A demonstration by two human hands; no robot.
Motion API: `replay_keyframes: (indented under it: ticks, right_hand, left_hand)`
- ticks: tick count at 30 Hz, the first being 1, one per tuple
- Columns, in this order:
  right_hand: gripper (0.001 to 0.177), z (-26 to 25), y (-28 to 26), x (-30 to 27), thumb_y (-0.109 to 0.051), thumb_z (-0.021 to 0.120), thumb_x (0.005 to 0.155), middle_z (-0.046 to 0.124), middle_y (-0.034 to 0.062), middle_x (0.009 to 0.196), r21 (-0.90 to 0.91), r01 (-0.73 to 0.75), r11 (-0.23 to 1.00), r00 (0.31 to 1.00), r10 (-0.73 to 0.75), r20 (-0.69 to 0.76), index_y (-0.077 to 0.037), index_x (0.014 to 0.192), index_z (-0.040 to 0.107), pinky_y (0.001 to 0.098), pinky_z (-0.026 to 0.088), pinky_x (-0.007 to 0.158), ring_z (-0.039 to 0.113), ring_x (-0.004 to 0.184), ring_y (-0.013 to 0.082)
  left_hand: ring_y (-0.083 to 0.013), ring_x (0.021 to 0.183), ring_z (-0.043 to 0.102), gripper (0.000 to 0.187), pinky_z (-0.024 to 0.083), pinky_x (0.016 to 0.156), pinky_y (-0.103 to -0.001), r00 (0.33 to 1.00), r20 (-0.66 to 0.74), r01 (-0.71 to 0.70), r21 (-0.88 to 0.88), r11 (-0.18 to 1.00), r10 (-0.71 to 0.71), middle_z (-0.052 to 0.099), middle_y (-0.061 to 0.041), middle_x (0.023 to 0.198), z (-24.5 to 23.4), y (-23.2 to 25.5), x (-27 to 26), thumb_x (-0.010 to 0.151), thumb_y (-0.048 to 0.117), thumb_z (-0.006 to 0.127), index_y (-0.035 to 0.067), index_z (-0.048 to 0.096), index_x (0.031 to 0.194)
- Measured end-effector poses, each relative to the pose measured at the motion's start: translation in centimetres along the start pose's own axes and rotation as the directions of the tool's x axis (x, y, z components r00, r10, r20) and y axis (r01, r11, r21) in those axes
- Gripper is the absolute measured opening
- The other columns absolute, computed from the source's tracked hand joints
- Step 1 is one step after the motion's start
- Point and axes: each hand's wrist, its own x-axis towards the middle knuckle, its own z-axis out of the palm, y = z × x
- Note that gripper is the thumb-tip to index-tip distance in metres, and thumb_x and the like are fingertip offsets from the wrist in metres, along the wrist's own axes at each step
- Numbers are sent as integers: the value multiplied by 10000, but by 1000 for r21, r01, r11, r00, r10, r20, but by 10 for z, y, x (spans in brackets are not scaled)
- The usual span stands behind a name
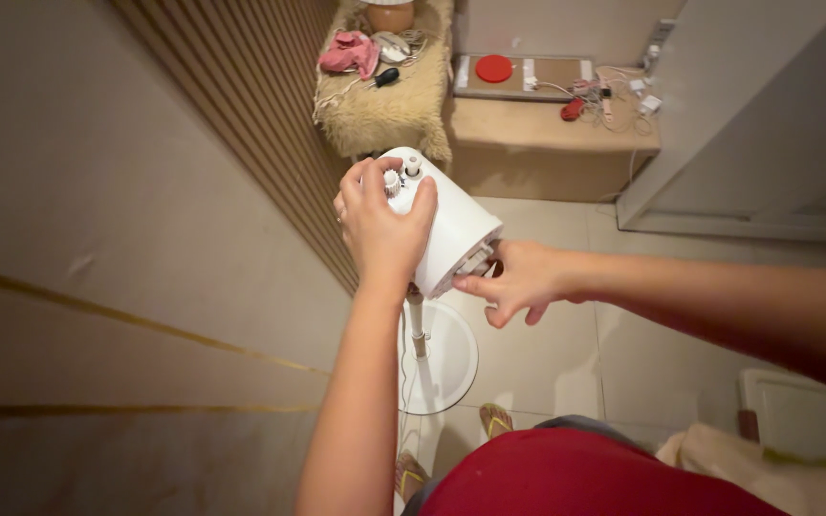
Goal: The person assembles a standing fan by attaching the motor housing to the stand, securing the front grille, installing the fan blades, and fastening the rear cap. The person handles the motor, grille, blades, and cap in sequence to complete the assembly.
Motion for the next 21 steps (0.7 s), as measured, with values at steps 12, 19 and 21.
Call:
replay_keyframes:
  ticks: [12,19,21]
  right_hand:
    - [851,86,39,45,-202,794,805,579,231,1191,443,620,648,705,-211,-677,-49,1401,206,385,613,706,723,1024,261]
    - [719,67,44,30,-320,695,860,615,162,1243,788,361,499,931,-140,-338,-61,1398,293,371,644,776,685,1091,275]
    - [750,52,41,21,-269,759,839,627,178,1246,642,294,708,946,-121,-300,-20,1388,315,346,625,781,694,1120,245]
  left_hand:
    - [-355,1292,483,434,442,991,-568,999,39,26,-6,1000,-26,551,-61,1334,3,-8,12,783,469,755,240,682,1144]
    - [-347,1297,470,431,437,988,-574,993,116,6,-29,1000,-3,533,-52,1351,-9,-7,11,797,472,737,243,669,1155]
    - [-343,1298,472,433,435,981,-576,991,132,11,-23,1000,-8,528,-54,1355,-10,-7,8,798,478,735,240,666,1153]
